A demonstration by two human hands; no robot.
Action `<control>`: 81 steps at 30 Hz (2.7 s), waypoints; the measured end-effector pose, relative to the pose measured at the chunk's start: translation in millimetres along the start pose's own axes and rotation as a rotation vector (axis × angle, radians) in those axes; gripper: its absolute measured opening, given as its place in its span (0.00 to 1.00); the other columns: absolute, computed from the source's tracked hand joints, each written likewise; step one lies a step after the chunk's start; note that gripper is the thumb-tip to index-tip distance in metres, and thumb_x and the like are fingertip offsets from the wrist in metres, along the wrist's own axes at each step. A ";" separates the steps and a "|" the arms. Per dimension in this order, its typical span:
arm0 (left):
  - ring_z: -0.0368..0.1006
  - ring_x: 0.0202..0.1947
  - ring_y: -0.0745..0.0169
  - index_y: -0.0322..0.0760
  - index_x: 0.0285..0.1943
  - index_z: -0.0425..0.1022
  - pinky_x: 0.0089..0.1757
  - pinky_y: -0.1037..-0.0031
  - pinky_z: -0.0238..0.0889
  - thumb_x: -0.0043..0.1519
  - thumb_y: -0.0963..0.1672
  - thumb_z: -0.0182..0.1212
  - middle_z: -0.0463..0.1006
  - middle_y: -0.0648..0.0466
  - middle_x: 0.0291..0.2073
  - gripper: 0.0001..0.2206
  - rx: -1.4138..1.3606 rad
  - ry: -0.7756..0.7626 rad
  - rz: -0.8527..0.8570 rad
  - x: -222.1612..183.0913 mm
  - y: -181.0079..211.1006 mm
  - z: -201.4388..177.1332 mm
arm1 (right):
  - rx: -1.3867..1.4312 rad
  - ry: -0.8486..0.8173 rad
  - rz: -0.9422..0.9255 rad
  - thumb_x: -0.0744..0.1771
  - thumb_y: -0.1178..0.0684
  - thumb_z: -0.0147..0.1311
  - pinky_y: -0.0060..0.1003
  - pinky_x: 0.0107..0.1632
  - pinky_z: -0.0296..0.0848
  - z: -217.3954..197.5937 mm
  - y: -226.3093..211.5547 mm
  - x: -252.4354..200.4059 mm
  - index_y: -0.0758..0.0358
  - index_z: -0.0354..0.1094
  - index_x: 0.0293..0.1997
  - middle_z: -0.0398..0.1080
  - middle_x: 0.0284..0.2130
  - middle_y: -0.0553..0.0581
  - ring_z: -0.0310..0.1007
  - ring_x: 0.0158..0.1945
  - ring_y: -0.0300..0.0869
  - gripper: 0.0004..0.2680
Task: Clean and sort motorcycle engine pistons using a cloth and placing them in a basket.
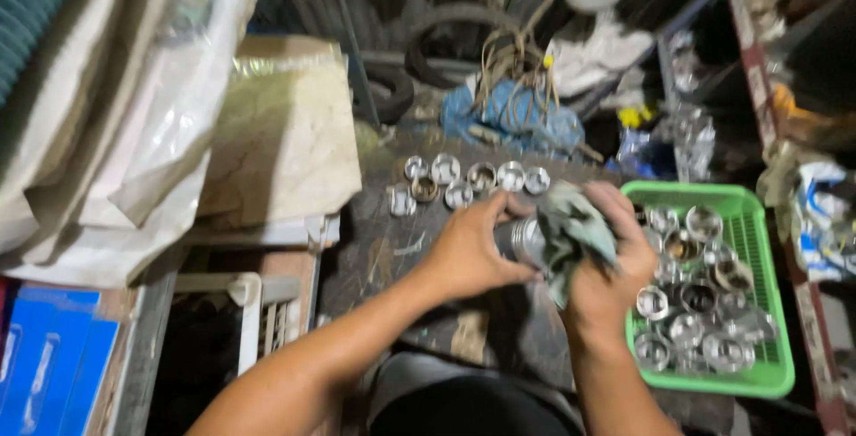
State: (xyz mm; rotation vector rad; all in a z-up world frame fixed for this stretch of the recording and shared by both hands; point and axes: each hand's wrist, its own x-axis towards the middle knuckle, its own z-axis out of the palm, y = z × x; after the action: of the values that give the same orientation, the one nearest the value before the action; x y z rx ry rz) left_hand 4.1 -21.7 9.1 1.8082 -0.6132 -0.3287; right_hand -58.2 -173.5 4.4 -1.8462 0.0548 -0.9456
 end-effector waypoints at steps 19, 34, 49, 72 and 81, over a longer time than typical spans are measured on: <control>0.82 0.44 0.42 0.32 0.52 0.75 0.44 0.56 0.74 0.38 0.48 0.79 0.84 0.39 0.40 0.32 -0.232 -0.170 -0.037 -12.3 -4.2 -1.3 | 0.064 -0.055 -0.281 0.68 0.50 0.49 0.42 0.30 0.58 -3.9 30.1 -21.8 0.59 0.57 0.14 0.54 0.12 0.52 0.51 0.17 0.47 0.17; 0.78 0.54 0.44 0.37 0.54 0.79 0.52 0.57 0.70 0.37 0.46 0.82 0.84 0.45 0.46 0.33 -0.166 -0.049 -0.056 -12.8 -12.1 2.6 | 0.559 0.180 0.532 0.66 0.68 0.44 0.45 0.46 0.84 7.7 -9.2 -10.5 0.70 0.68 0.32 0.71 0.43 0.69 0.79 0.42 0.51 0.06; 0.72 0.32 0.75 0.30 0.51 0.77 0.34 0.82 0.73 0.49 0.47 0.78 0.80 0.54 0.34 0.24 -0.645 -0.215 -0.182 -7.7 -5.8 -7.6 | -0.045 -0.310 -0.086 0.72 0.40 0.28 0.51 0.66 0.55 -6.9 8.1 -25.8 0.66 0.68 0.63 0.65 0.50 0.63 0.62 0.58 0.55 0.24; 0.74 0.33 0.59 0.34 0.48 0.76 0.34 0.73 0.72 0.67 0.51 0.48 0.74 0.46 0.34 0.18 -0.894 0.231 -0.450 -6.7 -10.0 7.9 | -0.108 -0.116 0.017 0.61 0.52 0.70 0.39 0.44 0.73 1.4 -11.1 -22.0 0.59 0.80 0.42 0.75 0.31 0.53 0.76 0.35 0.47 0.09; 0.72 0.54 0.53 0.35 0.46 0.82 0.62 0.63 0.58 0.65 0.49 0.54 0.81 0.46 0.45 0.15 -0.555 0.329 -0.391 -11.1 -8.5 11.3 | -0.129 -0.250 -0.088 0.62 0.58 0.66 0.43 0.44 0.75 7.5 -24.3 -11.1 0.56 0.78 0.28 0.73 0.31 0.54 0.76 0.34 0.51 0.03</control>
State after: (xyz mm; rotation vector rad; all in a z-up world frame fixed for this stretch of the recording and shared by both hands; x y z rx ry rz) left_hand -8.8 -22.6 -3.3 1.3855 0.0722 -0.4051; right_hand -70.1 -151.2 16.0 -2.0880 -0.1225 -0.7788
